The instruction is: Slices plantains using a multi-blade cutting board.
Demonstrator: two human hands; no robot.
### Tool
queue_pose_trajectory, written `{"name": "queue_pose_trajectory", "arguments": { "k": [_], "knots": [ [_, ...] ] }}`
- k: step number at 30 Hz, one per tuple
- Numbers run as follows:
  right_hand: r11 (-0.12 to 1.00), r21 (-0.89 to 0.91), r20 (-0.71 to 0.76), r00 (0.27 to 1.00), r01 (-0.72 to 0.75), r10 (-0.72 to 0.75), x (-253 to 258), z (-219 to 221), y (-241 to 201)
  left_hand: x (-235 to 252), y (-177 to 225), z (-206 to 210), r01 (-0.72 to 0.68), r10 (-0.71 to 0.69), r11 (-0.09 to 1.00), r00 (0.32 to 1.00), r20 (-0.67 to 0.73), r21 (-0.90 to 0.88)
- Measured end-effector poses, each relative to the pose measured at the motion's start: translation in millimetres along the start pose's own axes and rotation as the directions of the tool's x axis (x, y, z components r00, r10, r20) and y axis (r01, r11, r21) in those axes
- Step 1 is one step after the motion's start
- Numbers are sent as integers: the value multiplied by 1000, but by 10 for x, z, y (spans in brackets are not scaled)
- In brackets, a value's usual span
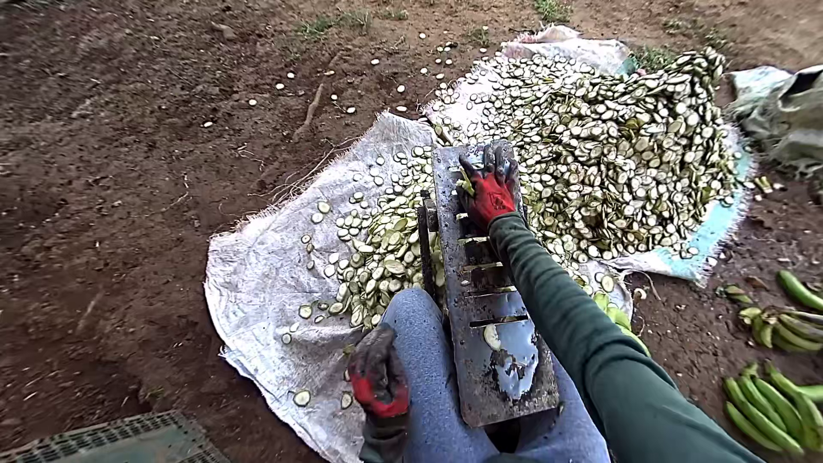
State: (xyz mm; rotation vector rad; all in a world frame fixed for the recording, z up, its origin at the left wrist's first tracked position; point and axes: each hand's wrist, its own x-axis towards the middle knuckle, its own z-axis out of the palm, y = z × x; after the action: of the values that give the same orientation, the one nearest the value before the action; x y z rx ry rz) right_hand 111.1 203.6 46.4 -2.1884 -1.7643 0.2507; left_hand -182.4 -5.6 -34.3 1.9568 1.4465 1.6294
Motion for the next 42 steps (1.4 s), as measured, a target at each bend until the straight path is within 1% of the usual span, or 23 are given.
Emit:
{"name": "queue_pose_trajectory", "arguments": {
  "k": [2, 4, 5, 6, 7, 8, 9, 13, 16, 17, 18, 20, 22, 24, 26, 28, 29, 31, 35, 38, 39, 40, 42],
  "knots": [
    [999, 32, -31, 999, -17, 18, 126, -17, -37, 124, 382, 293, -237, 233, 971, 946, 227, -8],
    [997, 71, -38, 999, -25, 28, 27, -15, -15, 4, 703, 526, -329, 271, 944, 831, 486, 36],
    [995, 98, -38, 999, -30, 34, -73, -24, -7, -62, 846, 582, -323, 183, 941, 739, 649, 102],
    [992, 123, -32, 999, -22, 26, -224, -13, 4, -103, 985, 603, -285, 4, 937, 592, 806, 205],
    [992, 129, -31, 999, -3, 7, -387, 18, 26, -89, 1114, 638, -216, -216, 923, 394, 893, 319],
    [993, 111, -52, 998, 30, -24, -479, 37, 58, -73, 1195, 693, -134, -355, 907, 264, 897, 399],
    [997, 70, -51, 998, 35, -31, -446, 22, 102, -110, 1243, 716, -39, -406, 903, 244, 881, 427],
    [987, 108, -61, 990, -117, 124, 186, -103, 174, -255, 1344, 679, -183, -235, 928, 385, 892, 324],
    [898, 390, -152, 947, -204, 281, 448, -186, 105, -254, 1347, 702, -164, -234, 940, 327, 915, 299],
    [794, 572, -206, 900, -207, 384, 454, -236, 114, -298, 1309, 685, -166, -167, 956, 372, 913, 242],
    [624, 756, -217, 823, -199, 525, 443, -320, 155, -360, 1208, 665, -180, -38, 973, 495, 868, 145],
    [325, 941, -172, 691, -97, 703, 415, -558, 345, -319, 886, 636, -268, 202, 963, 768, 608, 19],
    [280, 959, -235, 678, 45, 697, 116, -700, 654, 106, 604, 472, -322, 252, 939, 885, 391, 124],
    [281, 943, -323, 696, 178, 641, -514, -650, 1092, 653, 336, 302, -248, 143, 925, 929, 340, 289],
    [388, 915, -358, 677, 115, 643, -1478, -427, 1592, 1105, 38, 201, -144, -84, 864, 904, 420, 482],
    [570, 782, -327, 611, -253, 721, -2770, -22, 2152, 1335, -132, 183, -98, -186, 821, 886, 425, 562],
    [562, 672, -268, 548, -482, 792, -3462, 169, 2393, 1382, -108, 238, -117, -123, 836, 912, 391, 537],
    [355, 468, -79, 362, -809, 929, -4810, 339, 2621, 1309, 240, 464, -204, 79, 911, 940, 332, 359],
    [-20, 165, 106, -3, -986, 994, -6709, 402, 2567, 764, 1340, 1209, -325, 343, 939, 853, 394, -113],
    [-214, -160, 181, -242, -964, 953, -7117, 445, 2607, 168, 1857, 1825, -265, 388, 921, 682, 620, -286],
    [-204, -199, 177, -240, -958, 954, -7003, 393, 2654, -26, 2004, 2005, -239, 384, 923, 582, 717, -300],
    [-143, -158, 159, -168, -977, 973, -6777, 304, 2718, -198, 2146, 2164, -215, 343, 938, 458, 820, -272],
    [115, 23, 85, 117, -993, 990, -6040, 51, 2870, -483, 2417, 2451, -228, 109, 971, 161, 981, -71]
  ]
}}
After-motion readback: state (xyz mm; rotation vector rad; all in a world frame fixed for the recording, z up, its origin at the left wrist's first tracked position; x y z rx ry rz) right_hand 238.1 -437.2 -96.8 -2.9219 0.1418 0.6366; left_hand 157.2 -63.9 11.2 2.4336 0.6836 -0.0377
